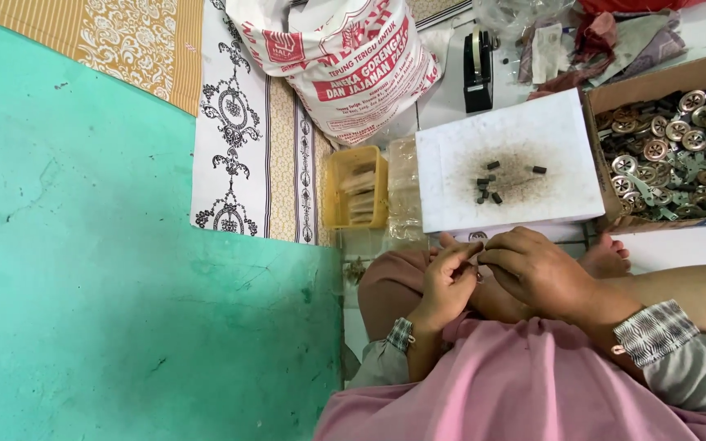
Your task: Sorting and bagging small metal components from a large container into small plastic bags.
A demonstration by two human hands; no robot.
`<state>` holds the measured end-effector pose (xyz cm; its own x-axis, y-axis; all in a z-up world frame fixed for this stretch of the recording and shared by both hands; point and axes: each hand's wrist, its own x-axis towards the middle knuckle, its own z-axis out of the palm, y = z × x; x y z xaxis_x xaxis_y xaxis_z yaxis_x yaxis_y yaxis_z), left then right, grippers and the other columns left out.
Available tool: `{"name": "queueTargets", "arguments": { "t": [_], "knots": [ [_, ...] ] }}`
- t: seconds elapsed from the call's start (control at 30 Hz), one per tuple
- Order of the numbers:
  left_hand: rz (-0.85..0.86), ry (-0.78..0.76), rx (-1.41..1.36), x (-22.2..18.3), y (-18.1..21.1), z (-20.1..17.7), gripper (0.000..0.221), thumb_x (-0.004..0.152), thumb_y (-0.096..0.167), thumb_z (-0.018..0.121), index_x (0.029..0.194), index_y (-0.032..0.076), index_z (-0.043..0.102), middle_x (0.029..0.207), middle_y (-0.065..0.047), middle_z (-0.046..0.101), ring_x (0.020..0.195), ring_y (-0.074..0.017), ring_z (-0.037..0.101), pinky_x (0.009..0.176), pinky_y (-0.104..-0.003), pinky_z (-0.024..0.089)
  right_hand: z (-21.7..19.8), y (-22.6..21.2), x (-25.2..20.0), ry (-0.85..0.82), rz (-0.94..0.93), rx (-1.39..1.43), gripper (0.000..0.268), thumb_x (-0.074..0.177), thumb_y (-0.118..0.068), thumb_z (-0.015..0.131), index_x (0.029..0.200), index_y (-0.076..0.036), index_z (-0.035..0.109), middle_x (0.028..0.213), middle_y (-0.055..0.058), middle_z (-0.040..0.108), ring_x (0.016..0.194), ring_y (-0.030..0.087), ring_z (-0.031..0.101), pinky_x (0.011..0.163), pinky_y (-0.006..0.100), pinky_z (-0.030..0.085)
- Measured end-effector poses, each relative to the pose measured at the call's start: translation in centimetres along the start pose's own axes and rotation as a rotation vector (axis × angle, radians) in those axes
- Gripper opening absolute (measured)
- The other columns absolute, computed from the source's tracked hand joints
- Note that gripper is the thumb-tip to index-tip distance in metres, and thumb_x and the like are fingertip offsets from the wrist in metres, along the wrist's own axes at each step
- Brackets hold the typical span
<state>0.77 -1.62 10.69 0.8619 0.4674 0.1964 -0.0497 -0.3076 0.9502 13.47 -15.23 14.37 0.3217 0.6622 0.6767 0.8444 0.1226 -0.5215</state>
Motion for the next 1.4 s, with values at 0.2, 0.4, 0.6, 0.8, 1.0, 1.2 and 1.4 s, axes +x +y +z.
{"name": "queueTargets", "arguments": {
  "t": [0.2, 0.4, 0.6, 0.8, 1.0, 1.2, 1.4],
  "knots": [
    [-0.075, -0.023, -0.257, -1.1, -1.1, -1.8, 0.048, 0.089, -0.017, 0.054, 0.133, -0.003, 0.066, 0.123, -0.024, 0.062, 0.076, -0.0188, 0.068, 0.067, -0.028, 0.064, 2.6, 8.0, -3.3, 0.025, 0.461, 0.082, 0.019, 0.083, 0.001, 0.076, 0.099, -0.009, 0.079, 0.098, 0.010, 0.075, 0.085, 0.027, 0.071, 0.076, 0.036, 0.059],
    [-0.048, 0.009, -0.279, -1.6, -0.7, -3.8, 0.047, 0.090, -0.017, 0.053, 0.134, -0.004, 0.065, 0.127, -0.023, 0.062, 0.071, -0.0160, 0.068, 0.062, -0.027, 0.063, 7.7, 17.8, -5.8, -0.242, 0.729, -0.193, 0.014, 0.093, -0.014, 0.074, 0.106, -0.015, 0.078, 0.100, 0.006, 0.075, 0.092, 0.022, 0.075, 0.076, 0.032, 0.062],
    [-0.101, 0.010, -0.290, -3.4, -3.4, -4.4, 0.046, 0.088, -0.017, 0.055, 0.130, -0.005, 0.067, 0.122, -0.027, 0.063, 0.070, -0.0207, 0.070, 0.061, -0.028, 0.063, 11.8, 18.1, -3.0, -0.408, 0.384, -0.495, 0.020, 0.098, -0.012, 0.064, 0.113, -0.014, 0.078, 0.100, 0.010, 0.071, 0.091, 0.027, 0.075, 0.075, 0.035, 0.065],
    [-0.105, 0.019, -0.310, -3.4, -4.0, -5.2, 0.045, 0.086, -0.017, 0.056, 0.128, -0.005, 0.069, 0.120, -0.027, 0.065, 0.069, -0.0201, 0.070, 0.060, -0.028, 0.062, 13.1, 19.7, -4.9, -0.493, 0.318, -0.621, 0.021, 0.101, -0.014, 0.060, 0.117, -0.016, 0.073, 0.102, 0.011, 0.066, 0.096, 0.032, 0.073, 0.074, 0.038, 0.065],
    [-0.118, -0.007, -0.313, -3.2, -3.8, -4.7, 0.046, 0.086, -0.017, 0.057, 0.128, -0.003, 0.071, 0.115, -0.025, 0.065, 0.071, -0.0169, 0.067, 0.060, -0.027, 0.061, 13.7, 21.9, -6.0, -0.459, 0.283, -0.739, 0.018, 0.094, -0.021, 0.064, 0.110, -0.019, 0.072, 0.103, 0.004, 0.065, 0.100, 0.025, 0.071, 0.076, 0.033, 0.063],
    [-0.090, 0.018, -0.288, -3.0, -3.9, -4.9, 0.046, 0.085, -0.017, 0.060, 0.126, -0.001, 0.073, 0.113, -0.024, 0.066, 0.071, -0.0173, 0.067, 0.057, -0.027, 0.061, 15.5, 21.5, -5.6, -0.425, 0.030, -0.738, 0.007, 0.093, -0.022, 0.066, 0.095, -0.024, 0.072, 0.100, -0.001, 0.069, 0.105, 0.022, 0.070, 0.084, 0.034, 0.060],
    [-0.103, 0.022, -0.291, -3.0, -3.8, -4.8, 0.047, 0.083, -0.016, 0.060, 0.126, 0.000, 0.073, 0.113, -0.023, 0.067, 0.077, -0.0154, 0.064, 0.057, -0.025, 0.059, 15.4, 19.9, -4.2, -0.544, -0.003, -0.676, 0.008, 0.092, -0.010, 0.065, 0.089, -0.017, 0.068, 0.085, 0.001, 0.066, 0.092, 0.024, 0.070, 0.076, 0.035, 0.060]
  ]
}}
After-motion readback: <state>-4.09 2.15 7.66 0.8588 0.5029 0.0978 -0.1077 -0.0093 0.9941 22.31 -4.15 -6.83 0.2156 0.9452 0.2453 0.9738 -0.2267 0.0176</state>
